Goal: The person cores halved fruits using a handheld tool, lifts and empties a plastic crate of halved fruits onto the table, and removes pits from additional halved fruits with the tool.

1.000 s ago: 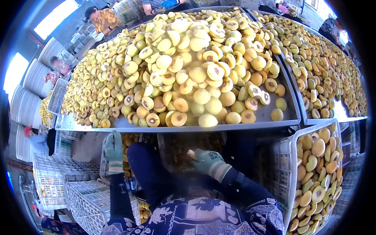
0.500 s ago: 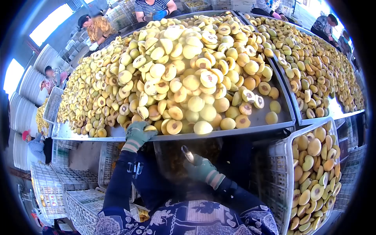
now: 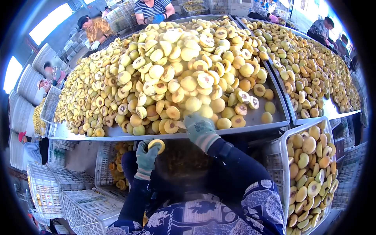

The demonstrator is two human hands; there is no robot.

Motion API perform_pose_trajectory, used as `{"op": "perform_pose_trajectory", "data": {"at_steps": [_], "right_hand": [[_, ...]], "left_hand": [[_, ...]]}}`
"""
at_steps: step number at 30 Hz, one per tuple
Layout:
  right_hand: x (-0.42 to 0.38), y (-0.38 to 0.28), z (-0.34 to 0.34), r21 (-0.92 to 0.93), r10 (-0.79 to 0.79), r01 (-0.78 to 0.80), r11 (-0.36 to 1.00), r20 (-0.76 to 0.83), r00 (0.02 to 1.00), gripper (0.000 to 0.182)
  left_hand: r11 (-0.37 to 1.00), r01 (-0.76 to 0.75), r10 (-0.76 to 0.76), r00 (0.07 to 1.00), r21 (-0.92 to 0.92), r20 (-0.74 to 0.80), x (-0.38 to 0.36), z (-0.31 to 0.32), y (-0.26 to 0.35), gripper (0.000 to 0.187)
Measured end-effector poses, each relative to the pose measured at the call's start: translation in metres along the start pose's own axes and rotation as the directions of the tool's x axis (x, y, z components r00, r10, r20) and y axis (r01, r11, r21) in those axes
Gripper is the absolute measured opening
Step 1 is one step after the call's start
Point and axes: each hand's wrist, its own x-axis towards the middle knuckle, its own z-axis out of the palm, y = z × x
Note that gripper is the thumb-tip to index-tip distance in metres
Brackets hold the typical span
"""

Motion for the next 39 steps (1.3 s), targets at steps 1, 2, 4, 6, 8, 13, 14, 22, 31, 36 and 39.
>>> {"op": "perform_pose_trajectory", "data": {"at_steps": [1, 2, 4, 6, 8, 13, 14, 22, 31, 36, 39], "right_hand": [[0.009, -0.002, 0.0, -0.032, 0.007, -0.005, 0.999, 0.061, 0.998, 0.019], [0.017, -0.008, -0.001, -0.063, 0.012, -0.005, 0.998, 0.125, 0.992, 0.021], [0.024, -0.018, -0.008, -0.059, -0.008, 0.021, 0.998, 0.214, 0.977, 0.027], [0.036, -0.021, 0.003, -0.072, 0.031, -0.015, 0.997, 0.221, 0.975, 0.028], [0.033, -0.018, 0.001, -0.045, -0.001, 0.009, 0.999, 0.183, 0.983, 0.029], [0.006, -0.01, 0.001, 0.362, 0.109, -0.12, 0.924, 0.051, 0.993, 0.025], [-0.007, -0.017, -0.006, 0.458, 0.159, -0.206, 0.865, 0.138, 0.978, 0.026], [-0.073, -0.077, -0.006, 0.911, 0.099, -0.403, -0.086, 0.41, 0.907, 0.036], [-0.098, -0.081, 0.038, 0.877, -0.012, -0.354, -0.325, 0.371, 0.929, 0.024], [-0.104, -0.081, 0.039, 0.91, 0.195, 0.055, 0.411, -0.147, 0.97, 0.025], [-0.113, -0.069, 0.032, 0.703, 0.041, 0.084, 0.706, -0.159, 0.986, 0.026]], "left_hand": [[0.997, 0.052, -0.051, 0.999, -0.06, 0.013, -0.003, 0.0, -0.002, 0.033], [0.987, 0.105, -0.102, 0.994, -0.118, 0.024, -0.007, 0.0, -0.004, 0.032], [0.983, 0.11, -0.109, 0.994, -0.149, 0.014, -0.011, -0.002, -0.014, 0.037], [0.969, 0.105, -0.107, 0.994, -0.223, 0.006, -0.01, -0.001, -0.013, 0.041], [0.936, 0.108, -0.118, 0.993, -0.336, -0.008, -0.015, -0.002, -0.008, 0.045], [0.876, 0.061, -0.059, 0.998, -0.479, 0.019, -0.026, -0.002, 0.008, 0.039], [0.874, 0.062, -0.061, 0.998, -0.483, 0.017, -0.029, -0.001, 0.012, 0.037], [0.983, -0.011, 0.023, 0.998, -0.183, 0.061, -0.05, 0.021, 0.02, 0.046], [0.969, -0.057, 0.057, 0.998, -0.239, -0.004, -0.07, 0.037, 0.036, 0.043], [0.812, 0.18, -0.138, 0.984, -0.555, 0.116, -0.058, 0.038, 0.027, 0.046], [0.788, 0.172, -0.24, 0.97, -0.592, -0.037, -0.051, 0.045, 0.045, 0.052]]}}
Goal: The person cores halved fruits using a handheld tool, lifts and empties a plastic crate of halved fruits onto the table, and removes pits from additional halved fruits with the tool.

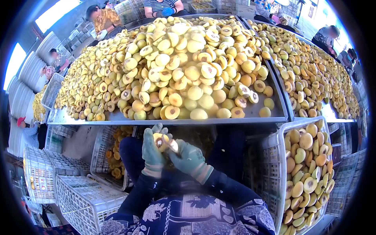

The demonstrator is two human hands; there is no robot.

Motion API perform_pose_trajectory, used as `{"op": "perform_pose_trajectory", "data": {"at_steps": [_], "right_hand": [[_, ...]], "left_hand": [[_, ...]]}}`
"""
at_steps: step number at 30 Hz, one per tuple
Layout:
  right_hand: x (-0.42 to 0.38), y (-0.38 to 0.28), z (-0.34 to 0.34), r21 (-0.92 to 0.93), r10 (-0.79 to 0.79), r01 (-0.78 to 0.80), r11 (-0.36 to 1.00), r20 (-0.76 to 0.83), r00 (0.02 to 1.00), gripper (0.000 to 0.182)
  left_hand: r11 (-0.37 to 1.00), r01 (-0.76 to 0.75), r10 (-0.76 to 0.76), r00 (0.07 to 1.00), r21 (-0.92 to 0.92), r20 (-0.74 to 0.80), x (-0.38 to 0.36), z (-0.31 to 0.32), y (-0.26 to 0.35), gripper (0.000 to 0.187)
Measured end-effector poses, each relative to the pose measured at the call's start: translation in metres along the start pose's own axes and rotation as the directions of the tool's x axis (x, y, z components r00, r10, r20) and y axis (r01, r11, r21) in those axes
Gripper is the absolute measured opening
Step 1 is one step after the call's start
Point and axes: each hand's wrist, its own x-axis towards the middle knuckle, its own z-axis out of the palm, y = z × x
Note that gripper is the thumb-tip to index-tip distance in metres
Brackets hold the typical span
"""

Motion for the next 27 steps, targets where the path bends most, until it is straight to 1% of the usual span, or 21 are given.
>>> {"op": "perform_pose_trajectory", "data": {"at_steps": [1, 2, 4, 7, 10, 11, 13, 16, 17, 19, 20, 22, 25, 26, 27], "right_hand": [[-0.004, 0.001, 0.0, -0.071, 0.017, -0.012, 0.997, 0.073, 0.997, 0.027], [-0.007, 0.0, 0.001, -0.082, 0.033, -0.025, 0.996, 0.096, 0.995, 0.028], [-0.007, -0.007, 0.0, -0.041, 0.036, -0.033, 0.999, 0.068, 0.997, 0.026], [-0.011, -0.004, 0.004, -0.01, 0.036, -0.035, 0.999, 0.057, 0.998, 0.028], [-0.012, -0.005, 0.006, 0.026, 0.046, -0.047, 0.999, 0.027, 0.999, 0.03], [-0.013, -0.006, 0.006, 0.043, 0.053, -0.054, 0.998, 0.012, 0.998, 0.03], [-0.011, -0.005, 0.004, -0.001, 0.061, -0.061, 0.998, 0.075, 0.995, 0.029], [-0.01, -0.001, 0.002, -0.035, 0.081, -0.077, 0.996, 0.149, 0.986, 0.028], [-0.011, 0.0, 0.003, -0.04, 0.09, -0.084, 0.996, 0.173, 0.981, 0.028], [-0.01, 0.0, 0.002, 0.031, 0.108, -0.119, 0.992, 0.245, 0.963, 0.028], [-0.009, 0.0, 0.0, 0.065, 0.116, -0.139, 0.988, 0.278, 0.953, 0.028], [-0.007, -0.005, -0.006, -0.007, 0.115, -0.119, 0.993, 0.315, 0.942, 0.029], [-0.004, -0.006, -0.01, -0.055, 0.134, -0.123, 0.991, 0.39, 0.911, 0.03], [-0.003, -0.006, -0.011, -0.063, 0.144, -0.13, 0.99, 0.417, 0.897, 0.03], [-0.002, -0.005, -0.013, -0.069, 0.125, -0.105, 0.992, 0.427, 0.896, 0.03]], "left_hand": [[1.0, 0.003, -0.004, 1.0, 0.02, 0.027, -0.002, 0.002, 0.003, 0.053], [0.999, 0.008, -0.01, 0.998, 0.044, 0.056, -0.004, 0.003, 0.006, 0.054], [0.998, 0.026, -0.033, 0.993, 0.065, 0.116, -0.009, 0.005, 0.008, 0.056], [1.0, -0.004, 0.003, 0.999, 0.015, 0.05, -0.013, 0.01, 0.006, 0.056], [0.991, -0.11, 0.106, 0.993, 0.072, 0.06, -0.016, 0.009, 0.004, 0.055], [0.989, -0.119, 0.114, 0.991, 0.088, 0.066, -0.016, 0.008, 0.005, 0.055], [0.983, -0.136, 0.127, 0.989, 0.119, 0.08, -0.017, 0.007, 0.005, 0.054], [0.978, -0.082, 0.073, 0.996, 0.193, 0.053, -0.022, 0.007, 0.012, 0.054], [0.975, -0.088, 0.08, 0.996, 0.206, 0.048, -0.021, 0.006, 0.011, 0.054], [0.967, -0.098, 0.093, 0.995, 0.233, 0.033, -0.02, 0.001, 0.006, 0.054], [0.969, -0.089, 0.079, 0.995, 0.229, 0.052, -0.018, -0.001, 0.005, 0.053], [0.973, -0.073, 0.055, 0.995, 0.218, 0.089, -0.015, -0.006, 0.006, 0.051], [0.983, 0.09, -0.097, 0.995, 0.158, 0.033, -0.019, -0.001, 0.016, 0.04], [0.975, 0.107, -0.124, 0.989, 0.194, 0.075, -0.017, -0.003, 0.017, 0.042], [0.966, 0.122, -0.152, 0.982, 0.23, 0.115, -0.013, -0.007, 0.018, 0.045]]}}
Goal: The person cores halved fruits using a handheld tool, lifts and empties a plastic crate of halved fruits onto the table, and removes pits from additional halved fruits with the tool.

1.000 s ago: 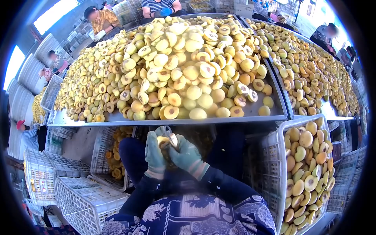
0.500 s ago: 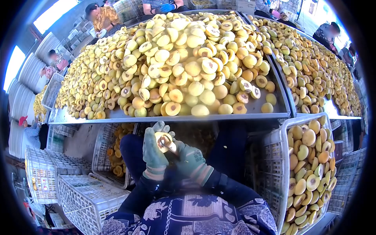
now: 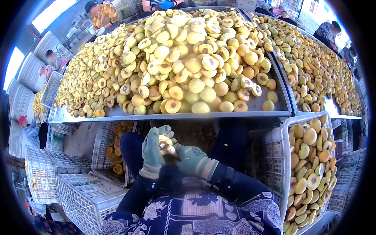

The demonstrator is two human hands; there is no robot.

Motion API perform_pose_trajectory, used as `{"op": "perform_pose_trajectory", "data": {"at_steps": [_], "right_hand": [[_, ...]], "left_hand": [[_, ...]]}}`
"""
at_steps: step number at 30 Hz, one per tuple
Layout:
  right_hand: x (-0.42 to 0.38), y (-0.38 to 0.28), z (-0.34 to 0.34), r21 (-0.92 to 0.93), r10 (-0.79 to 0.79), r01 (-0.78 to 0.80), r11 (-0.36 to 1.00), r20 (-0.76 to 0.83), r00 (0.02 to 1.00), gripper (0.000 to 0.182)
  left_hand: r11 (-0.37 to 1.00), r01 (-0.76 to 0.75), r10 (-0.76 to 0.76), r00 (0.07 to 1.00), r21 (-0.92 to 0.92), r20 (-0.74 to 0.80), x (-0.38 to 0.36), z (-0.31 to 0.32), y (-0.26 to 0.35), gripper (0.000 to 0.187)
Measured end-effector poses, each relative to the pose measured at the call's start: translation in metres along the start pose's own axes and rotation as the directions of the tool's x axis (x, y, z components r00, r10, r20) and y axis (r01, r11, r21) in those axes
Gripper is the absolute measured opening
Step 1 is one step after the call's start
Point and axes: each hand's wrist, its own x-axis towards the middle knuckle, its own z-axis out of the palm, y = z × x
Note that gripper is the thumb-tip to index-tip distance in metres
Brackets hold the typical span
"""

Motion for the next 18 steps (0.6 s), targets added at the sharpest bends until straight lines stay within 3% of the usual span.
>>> {"op": "perform_pose_trajectory", "data": {"at_steps": [2, 5, 8, 9, 11, 12, 13, 14, 16, 18], "right_hand": [[-0.001, 0.001, -0.004, -0.029, -0.039, 0.039, 0.999, 0.022, 0.999, 0.03], [0.001, -0.008, -0.017, 0.109, 0.044, -0.067, 0.992, 0.201, 0.979, 0.047], [-0.009, -0.015, -0.013, 0.558, 0.158, -0.336, 0.759, 0.342, 0.926, 0.046], [-0.008, -0.008, -0.003, 0.648, 0.111, -0.295, 0.702, 0.31, 0.944, 0.037], [-0.002, -0.008, 0.002, 0.257, 0.122, -0.171, 0.951, 0.193, 0.973, 0.034], [-0.001, -0.007, 0.005, 0.029, 0.108, -0.113, 0.993, 0.14, 0.984, 0.032], [0.0, 0.0, 0.009, 0.003, 0.027, -0.027, 1.0, 0.087, 0.996, 0.028], [-0.001, -0.002, 0.01, 0.261, 0.094, -0.146, 0.954, 0.203, 0.975, 0.028], [-0.004, -0.007, 0.006, 0.648, 0.122, -0.416, 0.639, 0.448, 0.886, 0.028], [-0.003, -0.008, 0.003, 0.678, 0.087, -0.491, 0.547, 0.537, 0.839, 0.025]], "left_hand": [[0.997, 0.057, -0.061, 0.995, 0.049, 0.075, 0.005, -0.008, 0.001, 0.048], [0.986, 0.165, -0.166, 0.97, 0.026, 0.177, 0.012, -0.015, 0.0, 0.049], [0.936, 0.265, -0.185, 0.93, -0.231, 0.318, 0.005, -0.016, 0.006, 0.04], [0.951, 0.18, -0.109, 0.956, -0.251, 0.271, 0.001, -0.014, 0.004, 0.038], [0.979, 0.119, -0.093, 0.983, -0.164, 0.159, 0.0, -0.015, -0.003, 0.044], [0.988, 0.095, -0.084, 0.992, -0.119, 0.098, -0.001, -0.017, -0.007, 0.047], [0.987, 0.099, -0.09, 0.993, -0.13, 0.077, 0.0, -0.018, -0.009, 0.044], [0.987, 0.075, -0.067, 0.996, -0.142, 0.061, 0.0, -0.019, -0.011, 0.043], [0.986, 0.026, -0.02, 0.999, -0.165, 0.036, 0.002, -0.02, -0.015, 0.041], [0.977, -0.006, 0.012, 1.0, -0.214, 0.025, 0.005, -0.018, -0.018, 0.039]]}}
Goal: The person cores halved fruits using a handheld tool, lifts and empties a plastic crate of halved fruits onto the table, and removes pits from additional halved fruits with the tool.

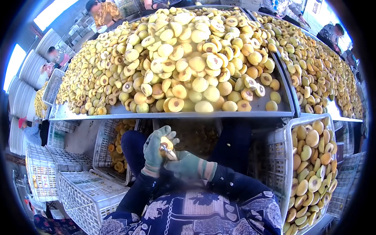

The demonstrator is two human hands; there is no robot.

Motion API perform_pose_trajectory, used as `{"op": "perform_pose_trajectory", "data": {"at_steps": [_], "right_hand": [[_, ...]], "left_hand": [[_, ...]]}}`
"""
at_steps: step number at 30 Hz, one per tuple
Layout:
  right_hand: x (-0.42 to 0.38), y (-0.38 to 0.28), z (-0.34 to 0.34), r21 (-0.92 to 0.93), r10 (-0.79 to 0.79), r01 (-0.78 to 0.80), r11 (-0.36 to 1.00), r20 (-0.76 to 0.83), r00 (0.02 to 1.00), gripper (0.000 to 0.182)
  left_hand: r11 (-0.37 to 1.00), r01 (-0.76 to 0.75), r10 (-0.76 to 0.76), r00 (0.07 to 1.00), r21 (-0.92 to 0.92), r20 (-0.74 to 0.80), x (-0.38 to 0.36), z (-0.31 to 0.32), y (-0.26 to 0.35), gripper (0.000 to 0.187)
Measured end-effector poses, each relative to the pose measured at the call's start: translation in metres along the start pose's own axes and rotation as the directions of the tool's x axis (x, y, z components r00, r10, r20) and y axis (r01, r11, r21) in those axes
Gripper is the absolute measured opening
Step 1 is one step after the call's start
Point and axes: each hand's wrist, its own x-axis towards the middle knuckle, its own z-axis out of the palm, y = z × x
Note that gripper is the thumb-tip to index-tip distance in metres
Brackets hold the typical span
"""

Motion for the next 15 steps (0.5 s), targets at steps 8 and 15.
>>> {"op": "perform_pose_trajectory", "data": {"at_steps": [8, 15], "right_hand": [[0.014, 0.024, -0.008, 0.656, -0.157, -0.231, 0.719, 0.477, 0.865, 0.03], [0.005, 0.008, -0.001, 0.744, -0.39, -0.096, 0.661, 0.451, 0.803, 0.032]], "left_hand": [[0.994, -0.091, 0.092, 0.996, 0.064, -0.019, -0.002, 0.007, -0.003, 0.033], [0.853, -0.442, 0.502, 0.841, 0.279, -0.202, 0.024, -0.026, 0.029, 0.032]]}}
